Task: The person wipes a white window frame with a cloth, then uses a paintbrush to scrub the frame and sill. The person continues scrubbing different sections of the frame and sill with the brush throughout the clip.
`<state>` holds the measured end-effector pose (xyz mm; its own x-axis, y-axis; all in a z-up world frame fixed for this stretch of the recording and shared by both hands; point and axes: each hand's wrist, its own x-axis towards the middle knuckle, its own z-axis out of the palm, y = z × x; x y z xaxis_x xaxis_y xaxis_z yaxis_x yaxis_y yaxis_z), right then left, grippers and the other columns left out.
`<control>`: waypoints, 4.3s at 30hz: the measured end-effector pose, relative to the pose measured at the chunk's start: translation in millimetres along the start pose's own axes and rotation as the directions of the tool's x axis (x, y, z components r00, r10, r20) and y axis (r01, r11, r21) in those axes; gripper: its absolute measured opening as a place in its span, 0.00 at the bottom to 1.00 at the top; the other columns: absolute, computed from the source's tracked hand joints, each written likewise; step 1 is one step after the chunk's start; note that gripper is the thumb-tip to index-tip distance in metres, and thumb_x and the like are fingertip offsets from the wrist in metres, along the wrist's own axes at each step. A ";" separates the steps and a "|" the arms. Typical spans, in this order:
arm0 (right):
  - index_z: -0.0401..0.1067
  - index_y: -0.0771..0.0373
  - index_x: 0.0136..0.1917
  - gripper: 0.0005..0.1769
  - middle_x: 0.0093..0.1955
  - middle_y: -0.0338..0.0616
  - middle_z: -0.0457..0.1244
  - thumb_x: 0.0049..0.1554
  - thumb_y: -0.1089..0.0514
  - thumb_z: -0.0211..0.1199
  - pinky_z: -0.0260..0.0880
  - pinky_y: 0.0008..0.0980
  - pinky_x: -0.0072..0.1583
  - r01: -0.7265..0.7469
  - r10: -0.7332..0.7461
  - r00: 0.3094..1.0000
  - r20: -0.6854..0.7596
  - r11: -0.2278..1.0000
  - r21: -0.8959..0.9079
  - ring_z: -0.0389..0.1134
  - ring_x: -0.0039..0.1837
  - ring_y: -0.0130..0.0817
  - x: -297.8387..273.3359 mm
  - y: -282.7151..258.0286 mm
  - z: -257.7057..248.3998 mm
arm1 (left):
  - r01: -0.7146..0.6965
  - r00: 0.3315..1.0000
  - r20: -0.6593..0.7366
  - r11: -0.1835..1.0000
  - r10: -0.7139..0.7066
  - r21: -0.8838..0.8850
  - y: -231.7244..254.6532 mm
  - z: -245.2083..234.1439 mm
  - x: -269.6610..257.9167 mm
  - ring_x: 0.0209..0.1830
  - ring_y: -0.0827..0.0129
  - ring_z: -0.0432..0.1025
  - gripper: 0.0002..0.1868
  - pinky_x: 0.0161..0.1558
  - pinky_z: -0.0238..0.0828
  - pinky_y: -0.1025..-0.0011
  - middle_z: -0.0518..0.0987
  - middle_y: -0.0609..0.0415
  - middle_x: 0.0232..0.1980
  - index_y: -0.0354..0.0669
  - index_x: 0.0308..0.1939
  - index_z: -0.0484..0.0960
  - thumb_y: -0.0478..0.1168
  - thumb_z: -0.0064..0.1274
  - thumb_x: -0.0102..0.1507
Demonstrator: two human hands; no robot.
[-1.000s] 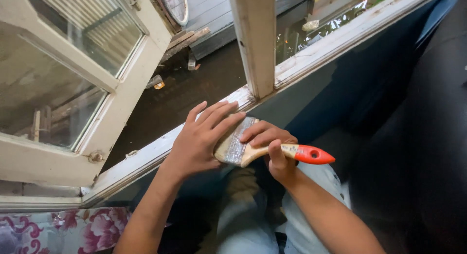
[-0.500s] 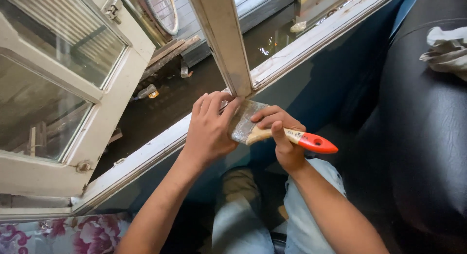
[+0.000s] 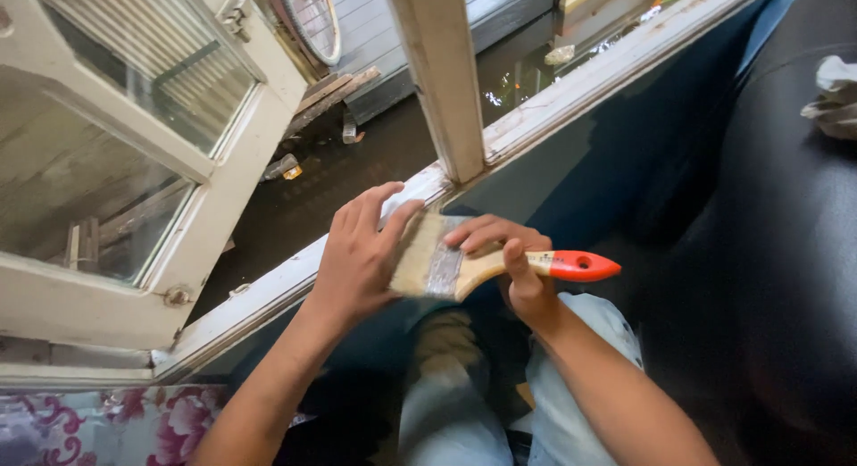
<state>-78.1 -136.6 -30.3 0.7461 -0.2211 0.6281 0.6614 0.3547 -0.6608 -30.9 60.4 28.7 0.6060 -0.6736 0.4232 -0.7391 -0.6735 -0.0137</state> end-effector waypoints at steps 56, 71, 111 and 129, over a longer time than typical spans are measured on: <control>0.73 0.64 0.35 0.22 0.42 0.56 0.70 0.64 0.46 0.61 0.72 0.26 0.46 0.120 -0.174 0.966 -0.193 0.957 -0.264 0.73 0.44 0.38 7.1 28.5 -48.7 | 0.087 0.986 0.121 0.977 -0.112 0.194 -3.8 30.7 39.6 0.71 0.50 0.65 0.60 0.66 0.60 0.46 0.70 0.48 0.66 0.52 0.76 0.60 0.68 0.65 0.45; 0.71 0.65 0.36 0.19 0.42 0.53 0.69 0.67 0.54 0.65 0.69 0.37 0.58 0.173 -0.300 0.935 -0.191 0.852 -0.494 0.72 0.50 0.43 12.0 -6.4 -42.7 | 0.302 0.931 0.200 0.952 -0.305 0.048 21.9 -6.4 23.8 0.55 0.44 0.76 0.51 0.55 0.71 0.52 0.77 0.40 0.55 0.47 0.75 0.63 0.72 0.54 0.57; 0.57 0.53 0.32 0.23 0.18 0.34 0.57 0.70 0.54 0.54 0.70 0.35 0.59 0.360 -0.442 0.780 -0.444 0.896 -0.259 0.63 0.24 0.28 70.0 32.2 2.4 | 0.602 0.711 0.578 0.772 -0.401 -0.204 -6.1 -13.9 74.4 0.57 0.36 0.76 0.50 0.57 0.72 0.48 0.82 0.35 0.51 0.62 0.75 0.66 0.53 0.68 0.49; 0.54 0.53 0.31 0.26 0.20 0.36 0.49 0.70 0.48 0.49 0.74 0.30 0.57 0.235 -0.182 0.807 -0.562 0.972 0.023 0.56 0.26 0.28 75.2 13.6 14.8 | 0.617 0.728 0.549 0.742 -0.412 -0.262 -2.1 -17.8 70.8 0.63 0.33 0.72 0.55 0.61 0.69 0.45 0.79 0.34 0.62 0.61 0.78 0.64 0.51 0.72 0.47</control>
<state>-14.1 -135.0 14.0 0.5248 -0.7536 0.3957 0.8163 0.3137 -0.4850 8.3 19.5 74.8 0.9066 -0.3799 -0.1837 -0.2513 -0.8358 0.4881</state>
